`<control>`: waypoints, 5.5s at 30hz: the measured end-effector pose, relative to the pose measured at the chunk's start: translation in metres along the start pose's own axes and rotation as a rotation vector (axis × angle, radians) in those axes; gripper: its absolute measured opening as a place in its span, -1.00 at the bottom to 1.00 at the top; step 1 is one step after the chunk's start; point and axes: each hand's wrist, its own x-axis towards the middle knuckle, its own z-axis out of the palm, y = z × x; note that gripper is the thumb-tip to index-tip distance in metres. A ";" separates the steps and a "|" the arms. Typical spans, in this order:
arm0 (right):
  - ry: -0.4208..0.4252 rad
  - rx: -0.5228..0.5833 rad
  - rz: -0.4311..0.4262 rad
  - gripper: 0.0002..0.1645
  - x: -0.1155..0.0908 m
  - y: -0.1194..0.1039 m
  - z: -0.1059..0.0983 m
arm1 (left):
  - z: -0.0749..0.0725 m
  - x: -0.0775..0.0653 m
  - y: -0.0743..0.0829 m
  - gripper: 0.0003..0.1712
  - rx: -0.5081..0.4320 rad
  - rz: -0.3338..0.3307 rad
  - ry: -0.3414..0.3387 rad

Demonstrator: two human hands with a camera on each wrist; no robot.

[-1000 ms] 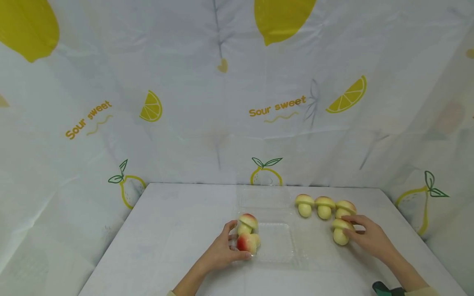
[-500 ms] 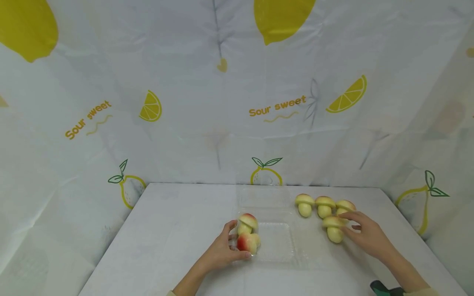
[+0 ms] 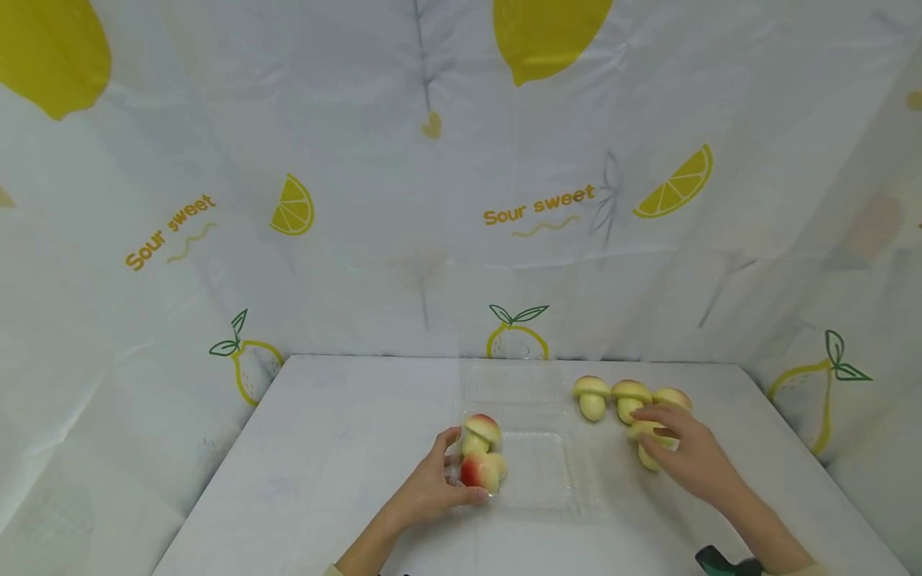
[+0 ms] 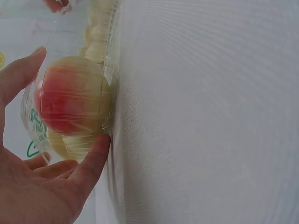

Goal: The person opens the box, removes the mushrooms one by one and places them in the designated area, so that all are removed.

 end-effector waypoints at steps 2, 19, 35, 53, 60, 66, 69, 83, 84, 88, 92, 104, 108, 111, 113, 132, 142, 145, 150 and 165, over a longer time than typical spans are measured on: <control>0.000 0.010 -0.004 -0.69 0.001 -0.005 0.004 | 0.000 0.000 0.000 0.20 0.001 0.000 0.000; -0.061 0.093 -0.057 -0.64 0.009 -0.035 0.030 | 0.000 0.002 -0.003 0.20 0.002 -0.002 -0.001; -0.116 0.217 -0.135 -0.67 0.012 -0.055 0.055 | 0.000 0.002 -0.001 0.20 0.019 -0.006 0.006; -0.286 0.318 -0.154 -0.70 0.023 -0.075 0.077 | 0.001 0.002 -0.002 0.20 0.016 -0.010 0.013; -0.297 0.308 -0.127 -0.70 0.030 -0.082 0.086 | 0.000 0.002 -0.002 0.20 0.011 -0.008 0.010; -0.294 0.350 -0.076 -0.68 0.035 -0.087 0.095 | 0.001 0.001 -0.001 0.19 0.026 -0.008 0.012; -0.302 0.351 -0.038 -0.66 0.038 -0.090 0.099 | 0.001 0.001 0.000 0.19 0.020 -0.009 0.010; -0.275 0.408 0.071 -0.61 0.047 -0.100 0.121 | 0.000 0.000 0.002 0.19 0.015 -0.007 0.002; -0.272 0.407 0.080 -0.61 0.047 -0.101 0.123 | 0.000 0.000 0.002 0.19 0.017 -0.005 0.002; -0.269 0.394 0.110 -0.59 0.051 -0.101 0.130 | 0.000 0.000 0.002 0.19 0.028 0.008 0.005; -0.273 0.382 0.141 -0.57 0.054 -0.103 0.136 | -0.001 0.000 0.000 0.19 0.027 0.015 0.006; -0.291 0.333 0.202 -0.58 0.061 -0.106 0.154 | 0.001 0.001 -0.001 0.20 -0.009 0.013 -0.005; -0.302 0.344 0.212 -0.62 0.062 -0.105 0.160 | 0.001 0.001 -0.001 0.20 -0.015 0.012 -0.006; -0.308 0.360 0.227 -0.64 0.062 -0.104 0.163 | 0.002 0.002 -0.001 0.20 -0.012 0.008 -0.006; -0.311 0.370 0.232 -0.64 0.062 -0.104 0.165 | 0.002 0.001 -0.001 0.20 -0.006 0.005 -0.002; -0.228 0.372 0.162 -0.62 0.061 -0.111 0.135 | 0.002 0.001 0.001 0.21 -0.003 -0.011 0.004; -0.224 0.403 0.144 -0.60 0.059 -0.114 0.112 | 0.003 -0.001 -0.001 0.24 -0.003 0.000 0.017; -0.223 0.376 0.115 -0.61 0.057 -0.112 0.104 | 0.003 0.000 -0.002 0.23 -0.002 0.007 0.018; -0.224 0.321 0.070 -0.60 0.054 -0.107 0.093 | 0.003 0.001 -0.003 0.23 -0.001 0.017 0.018; -0.174 0.286 -0.017 -0.63 0.034 -0.086 0.059 | 0.003 0.001 -0.002 0.22 0.010 0.023 0.028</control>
